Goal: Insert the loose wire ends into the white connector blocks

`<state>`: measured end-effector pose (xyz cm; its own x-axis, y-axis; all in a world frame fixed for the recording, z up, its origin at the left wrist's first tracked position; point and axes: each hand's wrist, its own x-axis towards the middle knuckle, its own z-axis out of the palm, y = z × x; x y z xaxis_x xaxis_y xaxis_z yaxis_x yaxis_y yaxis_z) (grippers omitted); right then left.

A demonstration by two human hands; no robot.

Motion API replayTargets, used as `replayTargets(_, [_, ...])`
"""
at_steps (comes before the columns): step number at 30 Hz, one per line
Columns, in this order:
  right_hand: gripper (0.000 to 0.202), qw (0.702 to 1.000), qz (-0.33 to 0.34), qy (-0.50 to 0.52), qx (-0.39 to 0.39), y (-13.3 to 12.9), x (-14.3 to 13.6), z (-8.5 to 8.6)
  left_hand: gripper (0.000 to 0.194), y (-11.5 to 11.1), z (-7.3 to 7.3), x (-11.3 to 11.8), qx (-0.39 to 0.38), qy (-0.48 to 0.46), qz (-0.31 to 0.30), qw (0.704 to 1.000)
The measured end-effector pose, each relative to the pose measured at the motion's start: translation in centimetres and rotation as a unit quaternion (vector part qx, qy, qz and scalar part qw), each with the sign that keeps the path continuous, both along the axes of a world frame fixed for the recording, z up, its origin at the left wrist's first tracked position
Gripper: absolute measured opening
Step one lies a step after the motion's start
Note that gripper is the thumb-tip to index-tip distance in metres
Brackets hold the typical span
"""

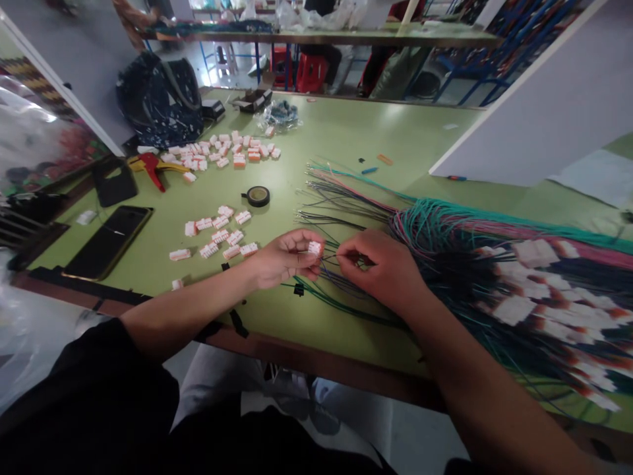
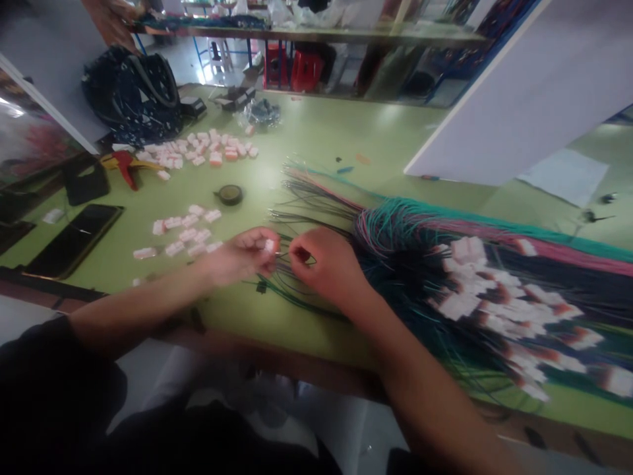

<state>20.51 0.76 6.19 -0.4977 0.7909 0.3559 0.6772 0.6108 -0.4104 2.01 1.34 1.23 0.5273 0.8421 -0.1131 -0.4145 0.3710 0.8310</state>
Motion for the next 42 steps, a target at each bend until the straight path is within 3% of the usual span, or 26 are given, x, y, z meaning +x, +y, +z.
replayTargets(11, [0.015,0.999,-0.02,-0.026,0.015,-0.2,-0.5,-0.9,0.033,-0.2,-0.1,0.1,0.024,0.035,0.016,0.999])
replayTargets(18, [0.015,0.999,-0.024,0.033,-0.029,-0.4,-1.1,-1.6,0.029,-0.8,0.8,0.5,0.05,0.078,0.036,0.995])
replayTargets(24, [0.019,0.995,-0.036,0.055,-0.079,-0.1,-1.5,-2.3,0.027,-0.9,0.2,0.5,0.042,0.098,0.056,0.993])
replayTargets(29, [0.019,0.983,0.007,0.079,-0.168,0.8,-0.7,-1.9,0.034,-0.6,0.0,0.6,0.031,0.07,0.051,0.996])
replayTargets(36, [0.019,0.992,-0.009,0.039,-0.123,0.3,-1.0,-1.6,0.037,-0.7,0.0,0.7,0.035,0.073,0.059,0.995])
replayTargets(40, [0.021,0.977,0.065,-0.085,-0.186,3.4,0.0,0.7,0.037,-0.7,0.4,0.5,0.039,0.085,0.041,0.995])
replayTargets(41, [0.022,0.978,0.042,-0.11,-0.172,4.9,0.4,1.3,0.037,-0.7,0.5,0.4,0.04,0.083,0.033,0.995])
replayTargets(42, [0.023,0.982,-0.035,-0.134,-0.126,6.5,0.7,1.7,0.037,-0.7,0.6,0.4,0.042,0.081,0.026,0.996])
